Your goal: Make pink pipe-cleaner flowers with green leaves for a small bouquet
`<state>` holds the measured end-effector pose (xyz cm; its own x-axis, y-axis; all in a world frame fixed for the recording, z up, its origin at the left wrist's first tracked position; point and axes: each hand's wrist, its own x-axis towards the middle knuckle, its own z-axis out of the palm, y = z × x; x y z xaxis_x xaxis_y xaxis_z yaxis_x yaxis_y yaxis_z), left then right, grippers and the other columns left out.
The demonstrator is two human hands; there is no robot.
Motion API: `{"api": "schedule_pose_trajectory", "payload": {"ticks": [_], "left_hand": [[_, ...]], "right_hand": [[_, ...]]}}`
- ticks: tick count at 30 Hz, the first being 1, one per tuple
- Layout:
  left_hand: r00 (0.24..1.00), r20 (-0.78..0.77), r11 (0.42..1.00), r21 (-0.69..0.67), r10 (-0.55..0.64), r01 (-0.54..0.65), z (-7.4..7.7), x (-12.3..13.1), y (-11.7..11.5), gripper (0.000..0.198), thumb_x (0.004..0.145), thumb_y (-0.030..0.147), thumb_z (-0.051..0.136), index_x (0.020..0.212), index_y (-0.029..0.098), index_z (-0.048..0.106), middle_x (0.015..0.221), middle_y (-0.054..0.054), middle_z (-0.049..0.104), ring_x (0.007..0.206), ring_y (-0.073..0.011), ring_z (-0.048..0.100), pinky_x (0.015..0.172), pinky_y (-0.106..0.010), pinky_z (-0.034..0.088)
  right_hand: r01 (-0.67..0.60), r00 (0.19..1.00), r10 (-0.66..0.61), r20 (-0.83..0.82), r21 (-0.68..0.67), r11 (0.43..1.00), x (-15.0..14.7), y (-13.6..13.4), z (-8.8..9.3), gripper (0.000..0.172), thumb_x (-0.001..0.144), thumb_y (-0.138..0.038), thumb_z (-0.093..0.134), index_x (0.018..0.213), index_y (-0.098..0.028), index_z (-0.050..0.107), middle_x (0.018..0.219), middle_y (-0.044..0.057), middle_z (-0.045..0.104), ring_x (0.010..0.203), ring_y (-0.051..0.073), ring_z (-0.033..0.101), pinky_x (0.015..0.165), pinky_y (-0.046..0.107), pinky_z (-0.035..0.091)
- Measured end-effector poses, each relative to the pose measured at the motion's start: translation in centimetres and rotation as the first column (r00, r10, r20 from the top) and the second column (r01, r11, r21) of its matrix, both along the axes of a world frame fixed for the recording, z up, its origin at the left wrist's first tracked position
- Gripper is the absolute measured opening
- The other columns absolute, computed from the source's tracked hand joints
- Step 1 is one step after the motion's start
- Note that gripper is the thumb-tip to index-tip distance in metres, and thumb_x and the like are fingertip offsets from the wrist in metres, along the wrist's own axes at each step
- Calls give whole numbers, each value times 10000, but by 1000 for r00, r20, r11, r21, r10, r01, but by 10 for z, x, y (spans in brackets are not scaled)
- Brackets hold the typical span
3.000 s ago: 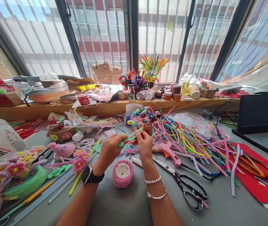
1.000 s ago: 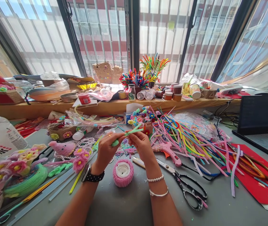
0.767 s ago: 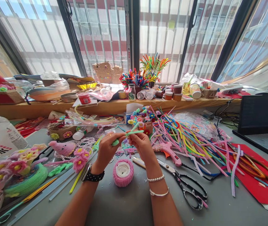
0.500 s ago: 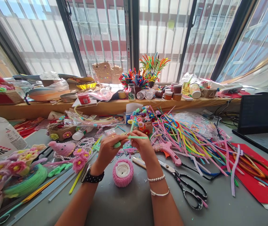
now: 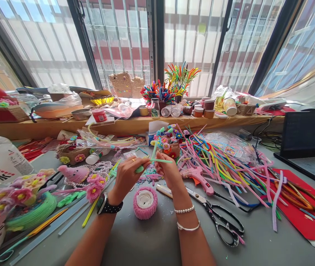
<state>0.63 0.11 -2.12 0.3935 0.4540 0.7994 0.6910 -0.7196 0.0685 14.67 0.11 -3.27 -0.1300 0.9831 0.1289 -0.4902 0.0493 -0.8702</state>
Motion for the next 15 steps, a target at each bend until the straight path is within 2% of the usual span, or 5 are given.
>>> {"api": "schedule_pose_trajectory", "payload": {"ticks": [3,8,15], "left_hand": [[999,-36,1000,17,5,-5,0,-2,0,175,794,247,467,809,178,626,656,-5,656,590,-129,519,601,-239,389],[1000,-26,1000,-7,2,-3,3,-2,-1,177,794,241,462,768,185,627,632,-7,650,590,-131,521,569,-232,380],[992,58,968,-218,-116,126,9,-8,-1,175,767,298,503,725,176,620,625,-18,637,581,-121,529,543,-221,395]], "right_hand": [[-81,995,82,62,-15,997,4,-1,-1,341,631,-454,606,547,-140,500,473,-47,425,399,40,314,380,202,164],[-161,962,152,229,22,987,13,-4,-1,274,632,-391,628,569,-132,568,485,-48,462,410,42,333,420,212,219],[-167,954,151,259,38,985,18,-2,-2,192,622,-322,654,607,-141,591,512,-41,480,465,58,359,444,209,232]]}}
